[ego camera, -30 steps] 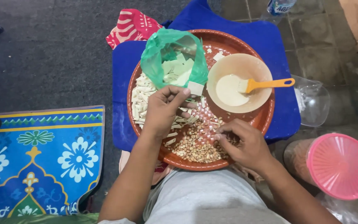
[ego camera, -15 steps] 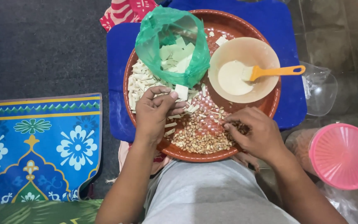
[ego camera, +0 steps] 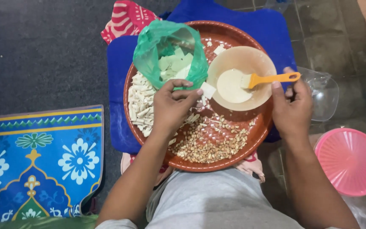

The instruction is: Assembling small food wraps by placing filling on wrappers, brushing edges with liquid, and folding them.

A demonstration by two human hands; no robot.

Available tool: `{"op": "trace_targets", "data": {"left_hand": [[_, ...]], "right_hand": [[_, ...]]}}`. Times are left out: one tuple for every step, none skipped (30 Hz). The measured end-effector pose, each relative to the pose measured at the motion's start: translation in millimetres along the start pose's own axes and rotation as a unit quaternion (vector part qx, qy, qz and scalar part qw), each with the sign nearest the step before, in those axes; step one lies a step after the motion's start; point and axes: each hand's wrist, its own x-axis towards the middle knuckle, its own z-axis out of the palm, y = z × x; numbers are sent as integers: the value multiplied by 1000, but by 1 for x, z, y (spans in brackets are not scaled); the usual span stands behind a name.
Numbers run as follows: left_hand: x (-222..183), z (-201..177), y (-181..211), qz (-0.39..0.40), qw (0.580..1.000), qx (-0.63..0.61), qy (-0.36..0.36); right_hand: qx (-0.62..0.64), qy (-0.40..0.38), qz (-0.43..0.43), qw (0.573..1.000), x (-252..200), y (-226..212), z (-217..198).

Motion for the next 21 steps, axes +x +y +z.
{"op": "trace_targets", "data": {"left_hand": [[4,4,1,2,1000,1,-2],[8,8,2,-1,1000,5,-12],[12,13,3,-4,1000,9,-22],[15,17,1,-4,1000,10,-25],[18,22,0,-17,1000,3,-20],[21,26,-2,-30,999,-4,-14],[23,29,-3,-30,999,-3,-17],[24,31,-4,-26,999,5,-22],[26,33,-5,-21,999,13,-27],[26,35,-4,-22,999,14,-28],[26,37,-4,-21,999,16,-27],[26,39,-3,-20,999,18,-25],[28,40,-5,-20,999,19,-25],[30,41,-7,-17,999,33,-25],[32,42,-9,-14,998,46,-25],[31,44,-5,-13,998,47,-27],[31,45,-2,-19,998,59,-31],[30,47,2,-25,997,70,-36],[30,48,1,-24,997,71,-37],[30,50,0,-23,997,67,-40],[30,52,0,-22,997,62,-43]], "right_hand": [[0,3,0,1000,1,-4,0],[-11,-3,11,1000,1,-7,0],[-22,-9,22,999,1,-11,-1],[-23,-6,24,999,-1,-1,3],[-67,7,-42,997,-2,9,6],[-110,19,-106,988,-5,19,8],[-111,21,-104,988,-4,20,10],[-142,29,-155,977,-4,20,11],[-172,37,-206,963,-4,20,12],[-173,37,-204,963,-5,16,12],[-151,54,-221,962,-5,12,12],[-128,72,-238,960,-5,7,12],[-127,72,-238,960,-7,7,12],[-78,79,-219,969,-10,6,11],[-28,86,-199,976,-13,6,10],[-29,88,-199,976,-15,0,10],[6,92,-178,980,-18,-7,10],[41,95,-157,982,-21,-13,9],[41,96,-157,982,-22,-14,11],[68,101,-165,979,-23,-15,13],[95,105,-174,975,-23,-16,16]]}}
